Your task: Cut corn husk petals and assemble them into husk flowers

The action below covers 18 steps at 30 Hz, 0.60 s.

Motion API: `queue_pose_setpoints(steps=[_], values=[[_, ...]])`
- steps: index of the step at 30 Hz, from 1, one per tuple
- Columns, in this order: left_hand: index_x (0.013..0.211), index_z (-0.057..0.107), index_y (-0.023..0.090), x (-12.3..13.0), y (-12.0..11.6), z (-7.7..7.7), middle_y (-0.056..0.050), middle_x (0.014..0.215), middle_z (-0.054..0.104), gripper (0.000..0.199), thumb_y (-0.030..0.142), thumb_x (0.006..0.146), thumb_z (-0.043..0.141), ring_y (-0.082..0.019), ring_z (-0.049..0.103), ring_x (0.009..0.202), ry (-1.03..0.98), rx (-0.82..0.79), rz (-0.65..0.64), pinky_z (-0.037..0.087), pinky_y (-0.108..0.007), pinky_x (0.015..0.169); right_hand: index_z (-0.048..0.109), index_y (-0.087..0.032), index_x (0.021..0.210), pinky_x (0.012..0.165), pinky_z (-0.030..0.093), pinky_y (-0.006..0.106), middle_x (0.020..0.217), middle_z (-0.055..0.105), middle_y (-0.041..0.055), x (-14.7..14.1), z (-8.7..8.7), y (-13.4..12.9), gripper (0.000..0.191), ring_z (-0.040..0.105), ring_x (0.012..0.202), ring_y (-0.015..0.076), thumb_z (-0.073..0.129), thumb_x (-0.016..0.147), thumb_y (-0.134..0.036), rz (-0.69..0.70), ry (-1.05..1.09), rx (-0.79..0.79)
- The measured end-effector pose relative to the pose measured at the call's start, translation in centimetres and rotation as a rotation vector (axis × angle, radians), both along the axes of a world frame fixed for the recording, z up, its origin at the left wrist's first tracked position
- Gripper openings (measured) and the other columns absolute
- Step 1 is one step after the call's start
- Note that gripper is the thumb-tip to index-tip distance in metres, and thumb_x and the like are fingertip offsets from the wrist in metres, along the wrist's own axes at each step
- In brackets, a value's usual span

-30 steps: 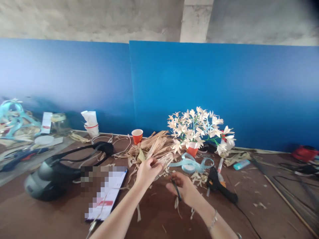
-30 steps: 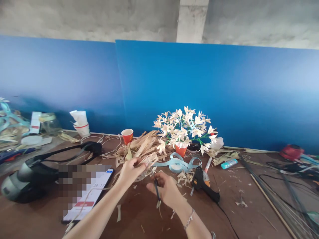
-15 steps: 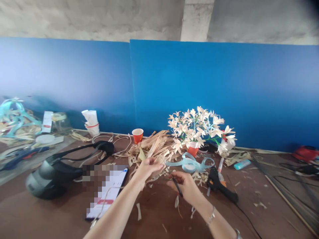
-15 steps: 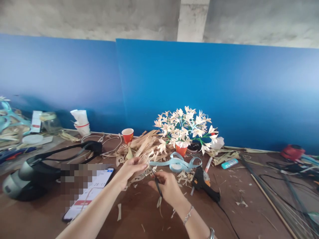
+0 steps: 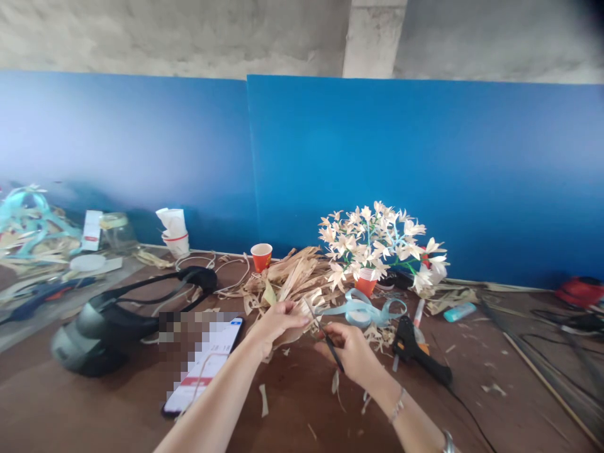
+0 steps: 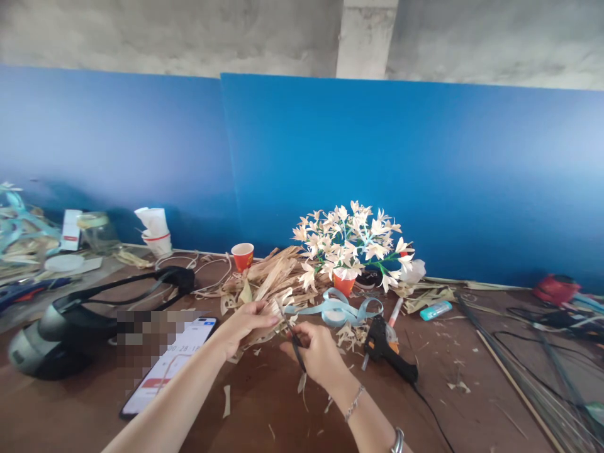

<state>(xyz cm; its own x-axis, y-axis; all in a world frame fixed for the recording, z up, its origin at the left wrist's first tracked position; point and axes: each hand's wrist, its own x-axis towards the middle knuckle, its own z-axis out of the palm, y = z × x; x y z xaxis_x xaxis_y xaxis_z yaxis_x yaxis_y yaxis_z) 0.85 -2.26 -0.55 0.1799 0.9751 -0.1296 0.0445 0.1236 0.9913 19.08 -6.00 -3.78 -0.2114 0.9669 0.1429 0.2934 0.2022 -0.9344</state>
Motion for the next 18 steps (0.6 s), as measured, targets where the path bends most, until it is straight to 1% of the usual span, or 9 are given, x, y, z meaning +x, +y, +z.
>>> queue_pose_setpoints(steps=[3, 8, 10, 12, 13, 15, 16, 18], values=[[0.077, 0.058, 0.013, 0.0, 0.0, 0.2, -0.001, 0.065, 0.064, 0.036, 0.029, 0.051, 0.076, -0.018, 0.061, 0.064, -0.045, -0.089, -0.057, 0.044, -0.027, 0.062, 0.063, -0.013, 0.076, 0.042, 0.029, 0.019, 0.050, 0.049, -0.0046, 0.0, 0.4, -0.1, 0.025, 0.037, 0.046, 0.0075, 0.071, 0.065, -0.035, 0.012, -0.007, -0.003], [0.079, 0.058, 0.014, 0.2, -0.1, 0.2, 0.000, 0.070, 0.065, 0.039, 0.025, 0.047, 0.077, -0.017, 0.062, 0.069, 0.001, -0.121, -0.086, 0.044, -0.027, 0.068, 0.064, -0.015, 0.081, 0.045, 0.035, 0.020, 0.058, 0.057, -0.0021, -0.2, 0.7, -0.4, 0.028, 0.045, 0.050, 0.0097, 0.072, 0.064, -0.036, -0.003, 0.012, 0.021], [0.079, 0.059, 0.013, 0.3, -0.2, 0.2, -0.001, 0.071, 0.065, 0.039, 0.026, 0.047, 0.077, -0.017, 0.062, 0.070, -0.005, -0.115, -0.127, 0.044, -0.027, 0.068, 0.063, -0.015, 0.080, 0.041, 0.033, 0.019, 0.053, 0.054, -0.0032, -0.3, 0.6, -0.3, 0.028, 0.043, 0.044, 0.0089, 0.071, 0.065, -0.038, 0.011, 0.026, -0.008], [0.078, 0.058, 0.013, 0.3, -0.1, 0.2, -0.001, 0.069, 0.064, 0.037, 0.028, 0.050, 0.076, -0.017, 0.061, 0.067, -0.003, -0.102, -0.158, 0.043, -0.026, 0.065, 0.061, -0.015, 0.078, 0.037, 0.029, 0.019, 0.048, 0.049, -0.0051, -0.1, 0.5, -0.2, 0.028, 0.039, 0.038, 0.0080, 0.068, 0.067, -0.039, 0.015, 0.037, -0.061], [0.078, 0.057, 0.014, 0.3, 0.0, 0.2, 0.000, 0.068, 0.063, 0.036, 0.029, 0.051, 0.075, -0.016, 0.060, 0.065, 0.020, -0.085, -0.154, 0.043, -0.025, 0.063, 0.060, -0.016, 0.079, 0.036, 0.029, 0.019, 0.047, 0.048, -0.0056, -0.1, 0.6, -0.1, 0.027, 0.039, 0.037, 0.0081, 0.067, 0.068, -0.039, 0.009, 0.037, -0.077], [0.078, 0.057, 0.014, 0.3, 0.0, 0.2, 0.001, 0.065, 0.061, 0.032, 0.028, 0.053, 0.073, -0.015, 0.058, 0.063, 0.126, 0.006, -0.116, 0.041, -0.025, 0.060, 0.059, -0.016, 0.082, 0.040, 0.035, 0.020, 0.050, 0.050, -0.0049, 0.0, 0.7, -0.1, 0.024, 0.044, 0.042, 0.0098, 0.066, 0.069, -0.035, -0.015, 0.031, -0.046], [0.077, 0.057, 0.015, 0.4, 0.0, 0.2, 0.002, 0.064, 0.060, 0.030, 0.027, 0.054, 0.071, -0.015, 0.057, 0.063, 0.196, 0.083, -0.102, 0.040, -0.024, 0.059, 0.058, -0.017, 0.084, 0.045, 0.039, 0.021, 0.055, 0.053, -0.0036, 0.0, 0.9, -0.2, 0.023, 0.048, 0.047, 0.0112, 0.065, 0.070, -0.032, -0.030, 0.030, 0.005], [0.076, 0.059, 0.016, 0.5, -0.4, 0.2, 0.002, 0.064, 0.061, 0.027, 0.024, 0.053, 0.070, -0.015, 0.056, 0.062, 0.312, 0.254, -0.097, 0.040, -0.024, 0.057, 0.057, -0.018, 0.089, 0.059, 0.045, 0.023, 0.070, 0.059, -0.0002, 0.0, 1.3, -0.5, 0.022, 0.055, 0.064, 0.0147, 0.063, 0.070, -0.025, -0.069, 0.011, 0.154]])
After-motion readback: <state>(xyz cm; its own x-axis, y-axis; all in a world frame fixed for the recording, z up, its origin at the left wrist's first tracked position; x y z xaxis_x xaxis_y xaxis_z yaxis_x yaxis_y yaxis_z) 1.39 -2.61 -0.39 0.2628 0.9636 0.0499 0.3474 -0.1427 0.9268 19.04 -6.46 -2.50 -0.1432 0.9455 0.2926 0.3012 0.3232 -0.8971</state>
